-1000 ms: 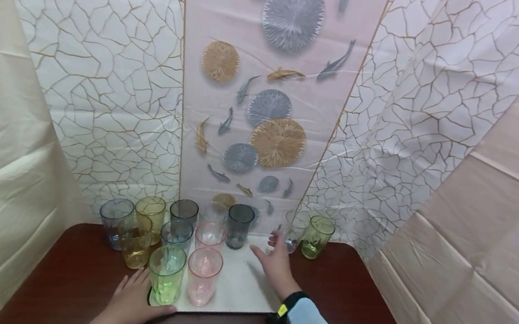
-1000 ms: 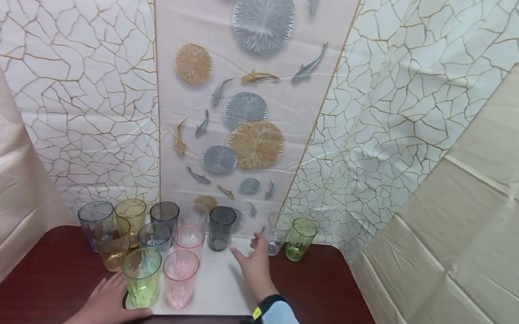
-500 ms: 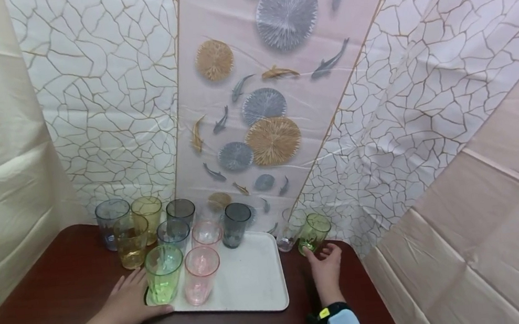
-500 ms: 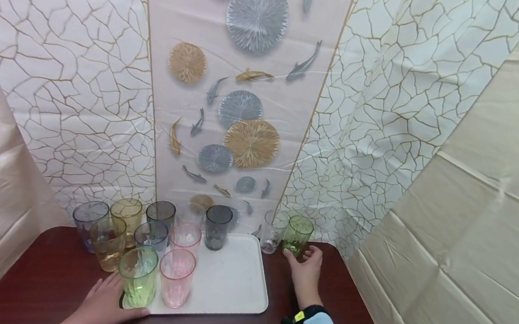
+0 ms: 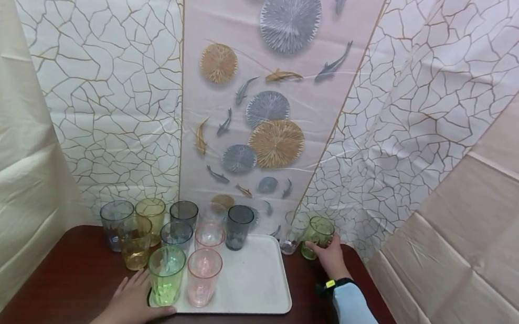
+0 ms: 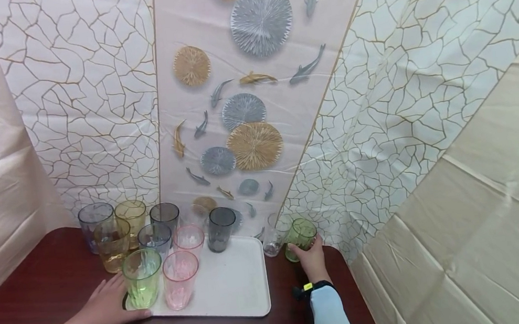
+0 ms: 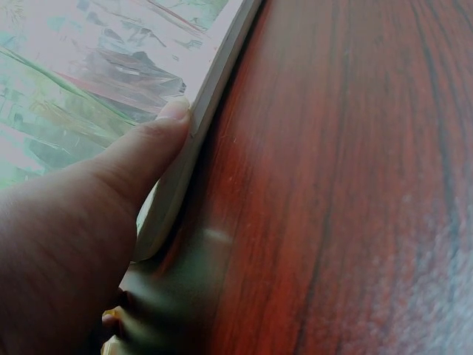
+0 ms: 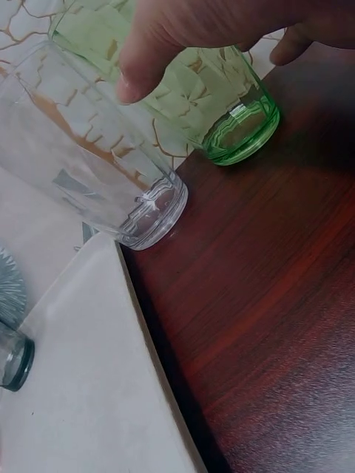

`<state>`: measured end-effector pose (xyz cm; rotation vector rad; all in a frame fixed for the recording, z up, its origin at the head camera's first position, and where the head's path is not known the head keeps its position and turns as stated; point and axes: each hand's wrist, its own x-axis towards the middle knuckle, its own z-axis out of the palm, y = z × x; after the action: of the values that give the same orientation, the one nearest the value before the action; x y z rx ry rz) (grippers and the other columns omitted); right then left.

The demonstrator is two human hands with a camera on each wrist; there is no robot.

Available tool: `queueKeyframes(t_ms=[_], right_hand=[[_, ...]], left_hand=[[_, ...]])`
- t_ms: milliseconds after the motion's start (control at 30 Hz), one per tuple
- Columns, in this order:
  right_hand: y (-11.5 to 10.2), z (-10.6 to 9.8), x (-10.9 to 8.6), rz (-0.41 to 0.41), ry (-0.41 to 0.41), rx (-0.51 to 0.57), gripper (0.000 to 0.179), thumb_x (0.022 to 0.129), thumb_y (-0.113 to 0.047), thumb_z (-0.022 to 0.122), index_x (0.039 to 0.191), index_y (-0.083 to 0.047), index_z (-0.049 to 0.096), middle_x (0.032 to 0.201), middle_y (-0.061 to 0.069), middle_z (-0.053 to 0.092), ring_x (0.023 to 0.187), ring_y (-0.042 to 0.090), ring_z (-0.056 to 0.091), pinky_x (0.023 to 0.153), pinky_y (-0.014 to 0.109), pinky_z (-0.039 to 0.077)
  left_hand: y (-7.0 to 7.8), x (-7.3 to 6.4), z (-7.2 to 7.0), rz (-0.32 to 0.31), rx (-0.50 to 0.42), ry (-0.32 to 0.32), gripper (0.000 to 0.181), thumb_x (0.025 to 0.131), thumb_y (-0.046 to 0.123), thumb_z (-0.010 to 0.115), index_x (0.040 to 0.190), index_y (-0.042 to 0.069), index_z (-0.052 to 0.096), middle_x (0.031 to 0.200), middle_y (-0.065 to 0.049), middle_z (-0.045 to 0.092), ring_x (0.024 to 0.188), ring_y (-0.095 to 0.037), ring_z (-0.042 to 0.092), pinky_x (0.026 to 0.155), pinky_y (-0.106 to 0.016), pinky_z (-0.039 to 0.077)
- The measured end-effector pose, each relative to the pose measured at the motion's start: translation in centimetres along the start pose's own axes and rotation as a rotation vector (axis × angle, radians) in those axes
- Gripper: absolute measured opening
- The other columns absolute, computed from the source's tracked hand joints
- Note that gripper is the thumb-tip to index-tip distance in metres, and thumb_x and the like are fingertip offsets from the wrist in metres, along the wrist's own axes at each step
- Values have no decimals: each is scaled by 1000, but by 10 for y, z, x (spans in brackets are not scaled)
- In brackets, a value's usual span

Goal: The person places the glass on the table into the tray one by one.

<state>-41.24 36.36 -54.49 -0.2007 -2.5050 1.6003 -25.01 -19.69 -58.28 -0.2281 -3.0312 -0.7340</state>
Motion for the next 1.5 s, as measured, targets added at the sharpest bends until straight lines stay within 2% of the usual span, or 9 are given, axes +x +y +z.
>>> queueKeyframes(t_ms=[167, 400, 567, 667, 833, 933, 1167, 1333, 1500], right_hand=[[2, -1, 1, 7, 12, -4, 104, 91, -41, 79, 166, -10, 13, 164, 26, 25, 149, 40, 27, 118, 60, 32], [-1, 0, -7, 15, 57, -1, 105, 89, -43, 81, 164, -9, 17, 161, 28, 30, 146, 40, 32, 117, 58, 35], [-11, 2, -26, 13, 82, -81, 110, 89, -43, 80, 165, -5, 11, 166, 31, 20, 151, 42, 20, 122, 60, 23], [-20, 9, -41, -17, 89, -71, 109, 88, -41, 82, 165, -7, 12, 165, 29, 24, 151, 41, 23, 122, 59, 26], [-37, 36, -68, -103, 118, -30, 101, 83, -33, 87, 160, -10, 26, 155, 25, 43, 145, 37, 37, 119, 56, 33], [-50, 58, -85, -130, 100, -22, 94, 83, -27, 88, 156, -9, 31, 150, 26, 49, 140, 39, 44, 116, 57, 38], [-78, 111, -107, -91, -17, 7, 90, 81, -26, 89, 154, -14, 37, 151, 23, 50, 140, 40, 45, 114, 56, 41], [-91, 143, -117, -134, -100, 22, 85, 80, -25, 89, 149, -11, 42, 142, 17, 58, 132, 36, 53, 105, 53, 50], [-98, 169, -122, -155, -157, 62, 80, 82, -20, 88, 148, -13, 42, 142, 12, 59, 128, 29, 54, 105, 50, 50]], left_hand=[[1, 0, 0, 0, -1, -8, 136, 67, 92, 64, 152, -13, 44, 156, -36, 38, 144, -56, 25, 115, -76, 15], [1, -1, -1, -6, -3, -8, 136, 67, 92, 64, 152, -12, 43, 157, -35, 38, 145, -56, 24, 115, -75, 15], [-1, 0, -1, -6, -14, -2, 136, 67, 92, 65, 153, -12, 43, 157, -36, 37, 145, -56, 24, 115, -76, 14], [-2, 0, 1, 2, -6, 9, 136, 67, 92, 64, 152, -12, 43, 157, -35, 38, 145, -56, 25, 115, -75, 15], [-3, -1, 2, 22, 16, 33, 134, 68, 92, 64, 150, -13, 46, 156, -35, 40, 144, -55, 27, 115, -75, 17], [-1, -2, 0, 24, 17, 32, 133, 69, 91, 65, 150, -13, 45, 156, -35, 39, 144, -55, 27, 115, -75, 17], [4, -4, -5, 25, 27, 25, 132, 70, 89, 65, 150, -14, 45, 155, -36, 40, 144, -55, 27, 115, -74, 18], [3, -3, -4, 20, 22, 19, 133, 69, 90, 65, 150, -14, 45, 156, -36, 39, 144, -56, 27, 116, -74, 17], [0, -1, 0, 13, 12, 15, 134, 68, 91, 65, 150, -14, 45, 156, -36, 38, 144, -56, 26, 116, -75, 16]])
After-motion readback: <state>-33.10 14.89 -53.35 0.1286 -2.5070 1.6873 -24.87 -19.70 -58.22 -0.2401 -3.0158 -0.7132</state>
